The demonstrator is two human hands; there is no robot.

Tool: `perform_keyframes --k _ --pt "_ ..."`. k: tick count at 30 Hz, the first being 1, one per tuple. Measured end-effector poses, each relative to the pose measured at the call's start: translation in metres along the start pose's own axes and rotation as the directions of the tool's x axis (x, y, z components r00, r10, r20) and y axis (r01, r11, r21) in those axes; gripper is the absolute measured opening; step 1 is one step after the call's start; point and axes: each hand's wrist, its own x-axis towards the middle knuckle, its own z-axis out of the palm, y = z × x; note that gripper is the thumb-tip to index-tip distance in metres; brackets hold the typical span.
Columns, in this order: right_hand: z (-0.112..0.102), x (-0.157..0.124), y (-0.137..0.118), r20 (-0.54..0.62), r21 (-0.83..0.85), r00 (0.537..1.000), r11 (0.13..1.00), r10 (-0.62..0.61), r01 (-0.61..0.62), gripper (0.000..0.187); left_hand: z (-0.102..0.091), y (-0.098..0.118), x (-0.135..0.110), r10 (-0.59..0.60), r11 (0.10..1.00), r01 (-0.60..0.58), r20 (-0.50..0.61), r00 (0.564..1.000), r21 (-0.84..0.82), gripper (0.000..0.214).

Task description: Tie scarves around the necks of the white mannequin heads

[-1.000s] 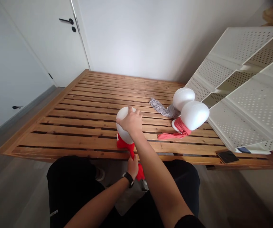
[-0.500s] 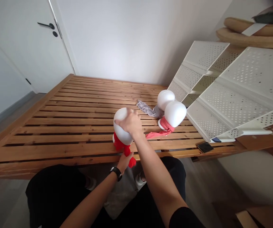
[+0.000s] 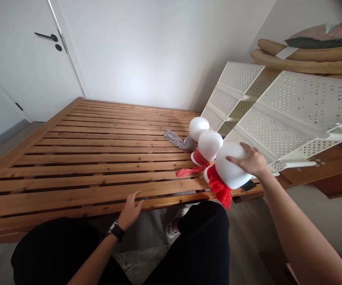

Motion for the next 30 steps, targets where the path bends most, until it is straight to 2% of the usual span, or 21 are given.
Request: perform_keyframes --k 2,4,7,11,17,24,27,29,30 --pt "0.018 0.008 0.014 0.051 -0.008 0.998 1.000 0.026 -0.025 0.111 -0.016 -0.006 -0.004 -0.003 0.999 0.004 -0.004 1.000 0.048 0.052" --pt "0.035 0.014 0.020 0.093 -0.010 0.995 0.999 0.037 -0.036 0.110 -0.025 -0.010 -0.008 -0.006 0.996 0.005 0.002 1.000 0.089 0.050" --pt "0.055 0.016 0.021 0.127 0.006 0.992 1.000 0.000 -0.001 0.107 -0.025 -0.014 -0.009 0.018 0.992 -0.017 -0.007 1.000 0.124 0.046" --pt "0.073 0.015 0.024 0.112 0.044 0.993 0.999 -0.028 0.024 0.102 -0.018 -0.015 -0.008 0.085 0.990 -0.087 0.022 0.996 0.115 0.039" --pt "0.077 0.023 0.031 0.138 0.057 0.990 0.997 0.037 -0.045 0.107 -0.018 -0.014 -0.007 0.122 0.984 -0.128 0.059 0.991 0.122 0.034" --pt "0.066 0.035 0.031 0.192 0.081 0.981 0.997 -0.014 -0.001 0.093 -0.024 -0.017 -0.007 0.156 0.974 -0.161 0.047 0.987 0.161 0.031" --pt "0.051 0.017 0.018 0.089 0.021 0.996 1.000 -0.010 0.009 0.098 -0.030 -0.016 -0.011 0.174 0.956 -0.182 0.054 0.983 0.229 0.031" --pt "0.043 -0.012 -0.004 -0.077 -0.016 0.995 0.998 -0.069 0.068 0.097 -0.035 -0.014 -0.014 0.202 0.928 -0.206 0.044 0.978 0.310 0.032" --pt "0.043 -0.031 -0.018 -0.163 -0.006 0.979 0.992 -0.126 0.127 0.092 -0.038 -0.013 -0.016 0.213 0.906 -0.208 0.027 0.977 0.368 0.033"
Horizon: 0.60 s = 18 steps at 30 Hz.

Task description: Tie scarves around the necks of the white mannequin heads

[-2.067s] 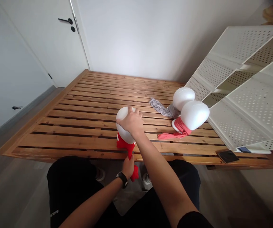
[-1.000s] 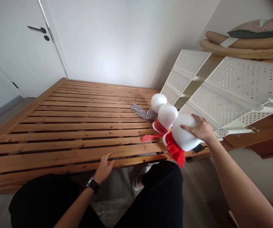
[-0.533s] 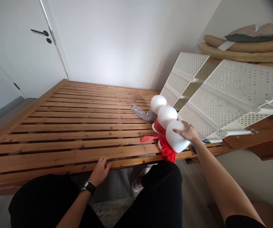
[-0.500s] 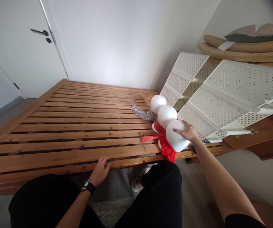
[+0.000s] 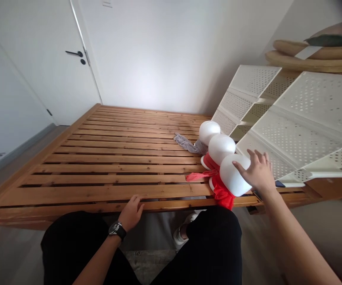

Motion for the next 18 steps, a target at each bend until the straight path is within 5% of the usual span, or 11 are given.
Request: perform_keyframes --k 2,4,9,13,18 --pt "0.005 -0.043 -0.039 -0.073 0.109 0.989 0.985 -0.130 0.137 0.079 -0.006 0.000 -0.003 -0.005 0.991 0.011 -0.044 0.999 0.136 0.037" --pt "0.030 -0.092 -0.080 -0.011 0.232 0.972 0.945 -0.234 0.230 0.068 -0.010 0.000 -0.004 -0.005 0.967 0.025 -0.077 0.997 0.252 0.045" --pt "0.136 -0.184 -0.144 0.314 0.400 0.838 0.862 -0.447 0.310 0.067 -0.011 -0.011 -0.005 0.114 0.908 -0.091 -0.033 0.993 0.408 0.076" --pt "0.191 -0.195 -0.149 0.472 0.373 0.770 0.889 -0.429 0.266 0.089 -0.001 -0.030 -0.004 0.092 0.889 -0.089 0.014 0.996 0.450 0.095" --pt "0.213 -0.189 -0.157 0.564 0.330 0.679 0.882 -0.470 0.337 0.116 0.013 -0.045 0.000 0.016 0.863 -0.060 0.092 0.996 0.502 0.107"
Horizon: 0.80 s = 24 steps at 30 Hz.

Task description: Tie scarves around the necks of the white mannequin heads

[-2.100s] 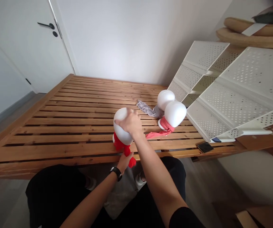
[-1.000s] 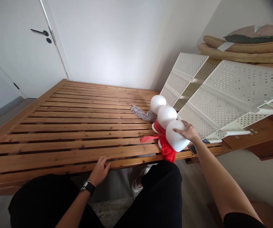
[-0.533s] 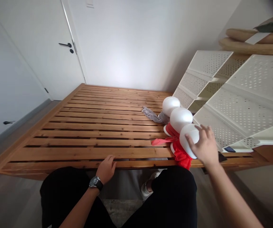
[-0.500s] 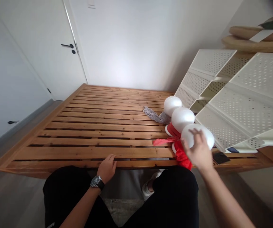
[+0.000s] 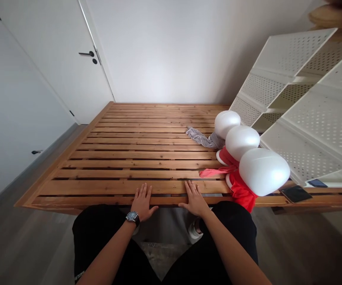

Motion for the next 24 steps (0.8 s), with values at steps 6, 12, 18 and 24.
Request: perform_keyframes --k 6,12,18,24 --pt "0.005 0.009 -0.014 0.002 -0.157 1.000 0.988 0.002 -0.001 0.138 -0.001 -0.002 0.008 0.044 0.998 -0.044 -0.012 0.999 0.037 0.110" --pt "0.001 0.014 -0.012 0.058 -0.162 0.998 0.987 0.006 0.003 0.137 0.002 -0.006 0.012 0.077 0.992 -0.081 0.040 0.996 0.097 0.110" --pt "0.010 0.014 -0.008 0.023 -0.178 0.999 0.984 -0.023 0.026 0.138 0.004 -0.007 0.013 0.075 0.979 -0.078 0.021 0.997 0.186 0.112" --pt "0.012 0.005 -0.015 0.031 -0.173 0.999 0.985 0.022 -0.016 0.132 0.000 -0.002 0.010 0.036 0.983 -0.047 0.068 0.997 0.176 0.109"
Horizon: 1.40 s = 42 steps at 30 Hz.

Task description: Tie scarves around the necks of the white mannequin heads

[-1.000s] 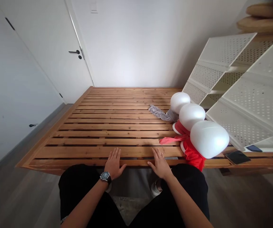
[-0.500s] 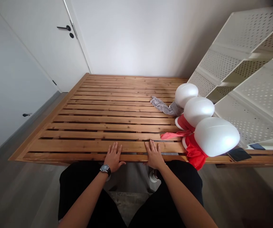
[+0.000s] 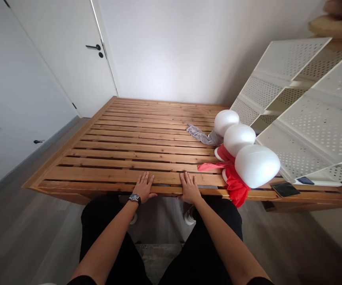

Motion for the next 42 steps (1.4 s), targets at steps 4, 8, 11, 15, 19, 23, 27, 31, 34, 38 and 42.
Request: perform_keyframes --k 4,8,11,15,19,23,27,31,34,38,42 --pt "-0.001 -0.008 -0.007 -0.007 0.005 1.000 1.000 0.029 -0.029 0.125 -0.007 0.003 0.000 -0.048 0.999 0.049 0.063 0.997 -0.023 0.108" --pt "-0.002 -0.012 -0.006 0.004 0.039 1.000 0.999 0.015 -0.015 0.113 -0.010 0.005 0.003 -0.071 0.997 0.075 0.136 0.988 -0.025 0.107" --pt "-0.003 -0.011 -0.004 0.021 0.063 1.000 0.998 0.007 -0.008 0.105 -0.004 0.003 0.003 -0.077 0.996 0.080 0.110 0.991 -0.030 0.108" --pt "-0.003 -0.009 -0.003 0.042 0.075 0.999 0.997 0.013 -0.016 0.106 0.005 0.001 0.000 -0.058 0.998 0.059 0.025 0.998 -0.034 0.103" --pt "-0.007 -0.006 -0.002 0.110 0.091 0.994 0.996 0.000 -0.010 0.111 0.003 -0.002 -0.008 -0.032 0.998 0.032 0.006 0.999 -0.045 0.097" --pt "-0.009 -0.003 -0.002 0.166 0.092 0.986 0.995 0.015 -0.031 0.111 -0.004 -0.006 -0.014 -0.017 0.998 0.020 0.041 0.999 -0.064 0.088" --pt "-0.004 -0.003 -0.002 0.120 0.085 0.993 0.996 0.013 -0.023 0.110 -0.002 -0.005 -0.012 -0.032 0.998 0.034 0.034 0.999 -0.057 0.083" --pt "0.001 -0.004 -0.001 0.064 0.076 0.998 0.997 0.013 -0.018 0.106 0.002 0.003 -0.008 -0.098 0.994 0.097 -0.002 0.995 -0.053 0.084" --pt "0.002 -0.005 -0.002 0.048 0.072 0.999 0.997 0.014 -0.018 0.103 0.001 0.007 -0.006 -0.121 0.991 0.120 -0.009 0.993 -0.059 0.086" --pt "0.004 -0.006 -0.008 -0.009 0.070 0.999 0.996 0.051 -0.050 0.090 -0.001 0.007 -0.007 -0.124 0.990 0.123 -0.012 0.992 -0.068 0.085" --pt "0.008 -0.006 -0.015 -0.099 0.067 0.989 0.992 0.111 -0.105 0.084 -0.003 0.007 -0.009 -0.116 0.989 0.113 -0.028 0.993 -0.095 0.084"
